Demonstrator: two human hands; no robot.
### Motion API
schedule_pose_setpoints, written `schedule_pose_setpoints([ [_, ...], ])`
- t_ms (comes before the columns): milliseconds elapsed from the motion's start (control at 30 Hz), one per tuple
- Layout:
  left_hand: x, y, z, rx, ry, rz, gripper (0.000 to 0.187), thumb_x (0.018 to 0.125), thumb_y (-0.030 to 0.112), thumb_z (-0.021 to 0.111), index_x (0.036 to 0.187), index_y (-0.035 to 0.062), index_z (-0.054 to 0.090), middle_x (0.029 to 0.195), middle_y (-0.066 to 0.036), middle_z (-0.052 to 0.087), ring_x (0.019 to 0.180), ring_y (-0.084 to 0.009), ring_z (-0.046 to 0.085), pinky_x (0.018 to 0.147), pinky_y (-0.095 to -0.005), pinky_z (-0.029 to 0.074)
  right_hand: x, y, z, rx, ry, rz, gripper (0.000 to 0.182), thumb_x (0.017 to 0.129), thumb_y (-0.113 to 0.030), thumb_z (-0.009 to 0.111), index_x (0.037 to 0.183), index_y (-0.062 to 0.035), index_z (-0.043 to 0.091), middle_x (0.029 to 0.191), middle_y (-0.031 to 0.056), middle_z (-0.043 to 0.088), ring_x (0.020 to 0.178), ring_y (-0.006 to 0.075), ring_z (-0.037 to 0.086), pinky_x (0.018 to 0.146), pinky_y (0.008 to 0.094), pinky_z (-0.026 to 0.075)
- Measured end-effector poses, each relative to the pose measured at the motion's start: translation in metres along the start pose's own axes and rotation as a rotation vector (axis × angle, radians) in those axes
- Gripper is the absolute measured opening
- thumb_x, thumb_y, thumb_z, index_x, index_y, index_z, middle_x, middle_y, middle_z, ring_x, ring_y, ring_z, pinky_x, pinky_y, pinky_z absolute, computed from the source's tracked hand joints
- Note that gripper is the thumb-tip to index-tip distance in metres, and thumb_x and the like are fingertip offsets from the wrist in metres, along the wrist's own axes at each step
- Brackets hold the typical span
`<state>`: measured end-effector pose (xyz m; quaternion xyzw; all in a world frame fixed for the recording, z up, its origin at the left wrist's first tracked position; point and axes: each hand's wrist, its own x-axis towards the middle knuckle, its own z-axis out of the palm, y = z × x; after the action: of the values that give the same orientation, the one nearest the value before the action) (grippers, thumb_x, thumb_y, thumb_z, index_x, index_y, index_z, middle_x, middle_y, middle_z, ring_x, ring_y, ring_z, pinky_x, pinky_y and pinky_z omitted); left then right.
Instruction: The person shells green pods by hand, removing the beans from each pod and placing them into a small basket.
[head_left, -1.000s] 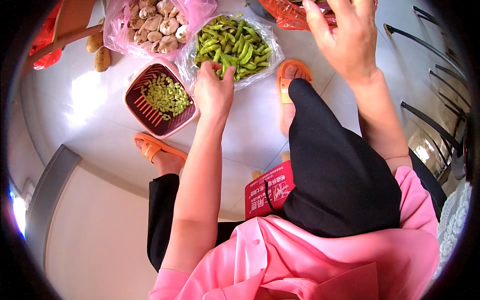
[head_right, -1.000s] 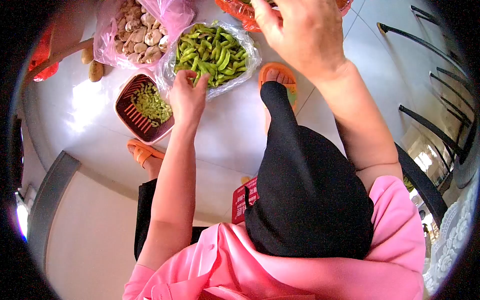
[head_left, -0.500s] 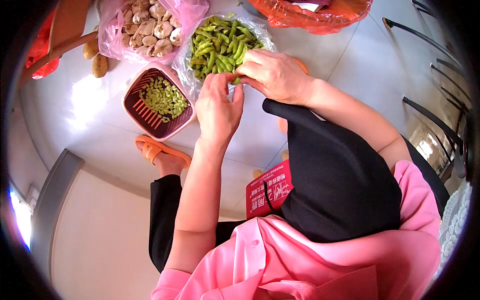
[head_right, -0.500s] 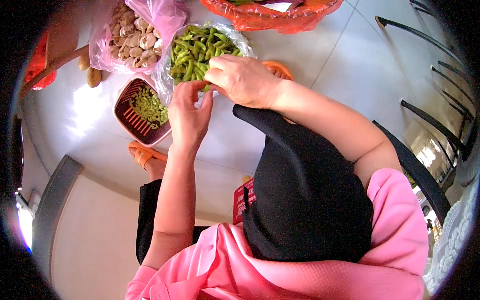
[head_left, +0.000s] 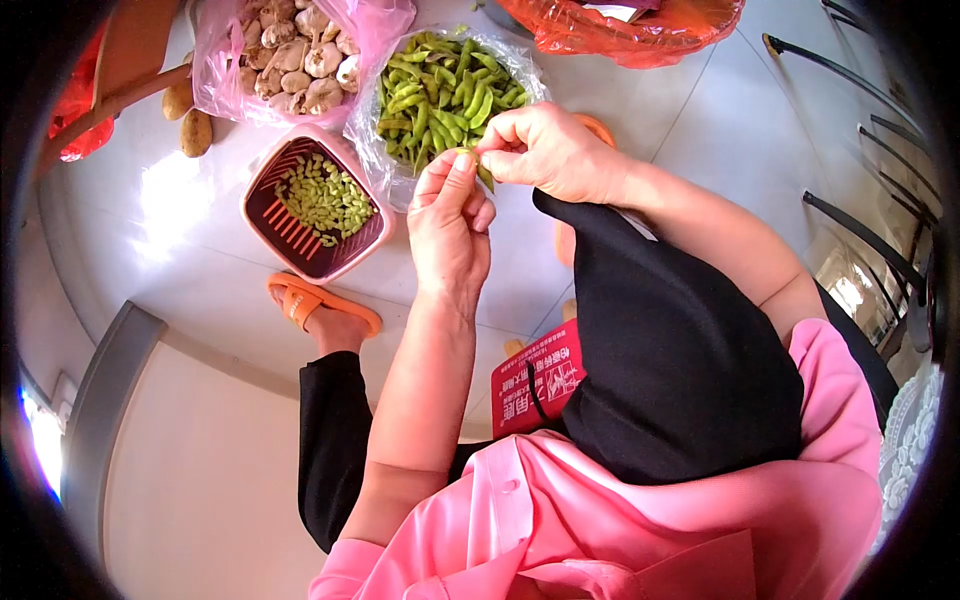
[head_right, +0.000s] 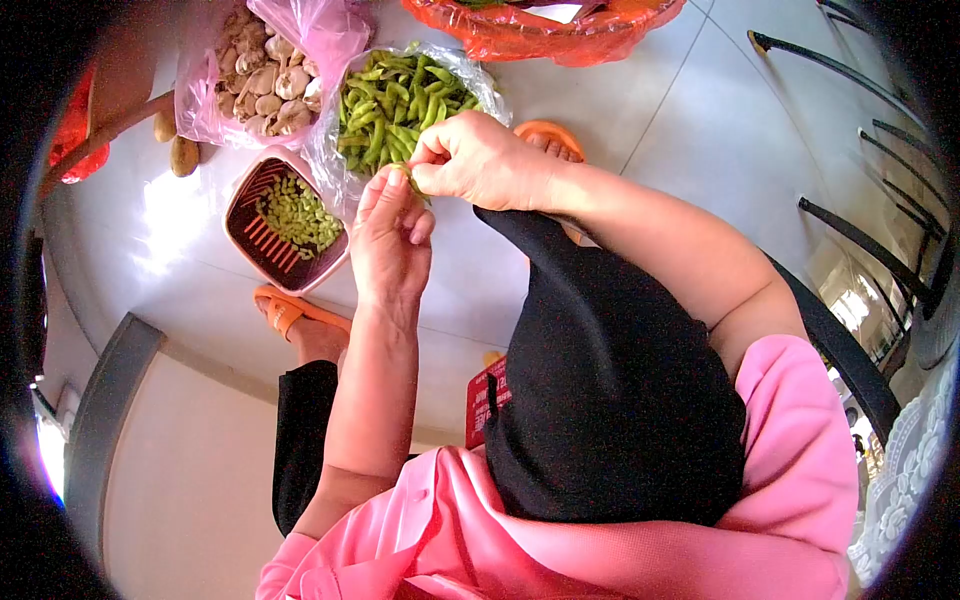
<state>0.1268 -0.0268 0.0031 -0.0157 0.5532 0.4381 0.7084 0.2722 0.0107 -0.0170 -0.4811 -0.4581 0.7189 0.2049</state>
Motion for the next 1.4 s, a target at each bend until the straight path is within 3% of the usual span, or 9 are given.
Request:
schedule_pose_setpoints([
  [167, 0.001, -0.004, 0.001, -0.181, -0.077, -0.072, 0.014, 0.087, 0.010, 0.058, 0.098, 0.0030, 0.055, 0.077, 0.000, 0.053, 0.056, -0.0061, 0.037, 0.047, -0.0186, 0.031, -0.003, -0.006, 0.001, -0.059, 0.039, -0.028, 0.010, 0.080, -0.010, 0.060, 0.077, 0.0004, 0.059, 0.068, -0.0042, 0.055, 0.064, 0.0029, 0.046, 0.056, 0.0208, 0.039],
  [333, 0.003, -0.001, 0.002, -0.281, -0.206, -0.159, 0.013, 0.088, 0.014, 0.058, 0.095, 0.0043, 0.053, 0.076, 0.000, 0.053, 0.056, -0.0063, 0.038, 0.050, -0.0189, 0.033, -0.004, -0.008, -0.004, 0.297, -0.012, 0.225, 0.012, 0.079, -0.010, 0.059, 0.074, 0.0002, 0.055, 0.064, -0.0025, 0.054, 0.060, 0.0046, 0.047, 0.053, 0.0228, 0.041],
  [467, -0.003, -0.001, 0.020, -0.034, -0.050, -0.055, 0.018, 0.088, 0.022, 0.059, 0.090, 0.0064, 0.051, 0.077, -0.002, 0.056, 0.059, -0.0069, 0.046, 0.052, -0.0207, 0.038, -0.005, -0.012, 0.005, -0.471, 0.174, -0.239, 0.020, 0.074, -0.019, 0.059, 0.070, -0.0002, 0.052, 0.066, 0.0185, 0.059, 0.064, 0.0371, 0.059, 0.057, 0.0423, 0.047],
  [567, 0.005, -0.002, 0.006, 0.032, -0.224, -0.101, 0.016, 0.090, 0.025, 0.055, 0.090, 0.0092, 0.053, 0.082, 0.000, 0.056, 0.062, -0.0067, 0.048, 0.054, -0.0198, 0.036, -0.007, -0.012, 0.006, -0.558, 0.139, -0.250, 0.020, 0.074, -0.018, 0.060, 0.071, 0.0002, 0.053, 0.066, 0.0183, 0.059, 0.061, 0.0335, 0.060, 0.056, 0.0388, 0.048],
  [667, 0.002, 0.001, 0.009, 0.061, -0.222, -0.033, 0.016, 0.090, 0.024, 0.055, 0.090, 0.0088, 0.051, 0.077, 0.001, 0.053, 0.059, -0.0063, 0.044, 0.051, -0.0201, 0.035, -0.007, -0.006, 0.007, -0.111, 0.124, -0.110, 0.020, 0.076, -0.018, 0.061, 0.072, 0.0009, 0.055, 0.064, 0.0127, 0.061, 0.056, 0.0234, 0.060, 0.055, 0.0346, 0.048],
  [733, 0.003, -0.002, 0.007, 0.069, -0.192, -0.025, 0.015, 0.091, 0.023, 0.054, 0.090, 0.0086, 0.050, 0.074, 0.001, 0.051, 0.056, -0.0065, 0.039, 0.048, -0.0204, 0.034, -0.007, -0.009, 0.003, 0.169, 0.041, 0.096, 0.018, 0.084, -0.017, 0.056, 0.073, -0.0022, 0.051, 0.063, -0.0020, 0.051, 0.059, 0.0049, 0.048, 0.050, 0.0254, 0.040],
  [767, 0.003, -0.004, 0.005, 0.067, -0.195, -0.018, 0.014, 0.091, 0.022, 0.054, 0.090, 0.0080, 0.050, 0.074, 0.000, 0.051, 0.057, -0.0074, 0.042, 0.049, -0.0205, 0.035, -0.005, -0.002, 0.000, 0.203, 0.004, 0.086, 0.019, 0.085, -0.017, 0.053, 0.073, -0.0023, 0.052, 0.066, -0.0042, 0.048, 0.059, 0.0038, 0.042, 0.053, 0.0211, 0.037],
  [1133, 0.008, -0.011, -0.010, 0.152, -0.155, 0.001, 0.008, 0.090, 0.011, 0.050, 0.095, 0.0049, 0.050, 0.080, -0.005, 0.057, 0.067, -0.0125, 0.055, 0.054, -0.0223, 0.041, -0.005, 0.005, -0.007, -0.430, 0.023, -0.112, 0.015, 0.082, -0.015, 0.055, 0.085, -0.0007, 0.052, 0.069, 0.0097, 0.060, 0.060, 0.0177, 0.057, 0.057, 0.0311, 0.046],
  [1400, 0.008, -0.010, -0.012, 0.018, -0.185, -0.096, 0.007, 0.090, 0.012, 0.045, 0.093, 0.0061, 0.049, 0.084, -0.004, 0.055, 0.071, -0.0127, 0.053, 0.054, -0.0233, 0.042, -0.008, 0.002, 0.000, -0.326, 0.008, -0.055, 0.013, 0.078, -0.011, 0.057, 0.085, -0.0008, 0.052, 0.068, 0.0100, 0.059, 0.063, 0.0192, 0.059, 0.059, 0.0325, 0.047],
])
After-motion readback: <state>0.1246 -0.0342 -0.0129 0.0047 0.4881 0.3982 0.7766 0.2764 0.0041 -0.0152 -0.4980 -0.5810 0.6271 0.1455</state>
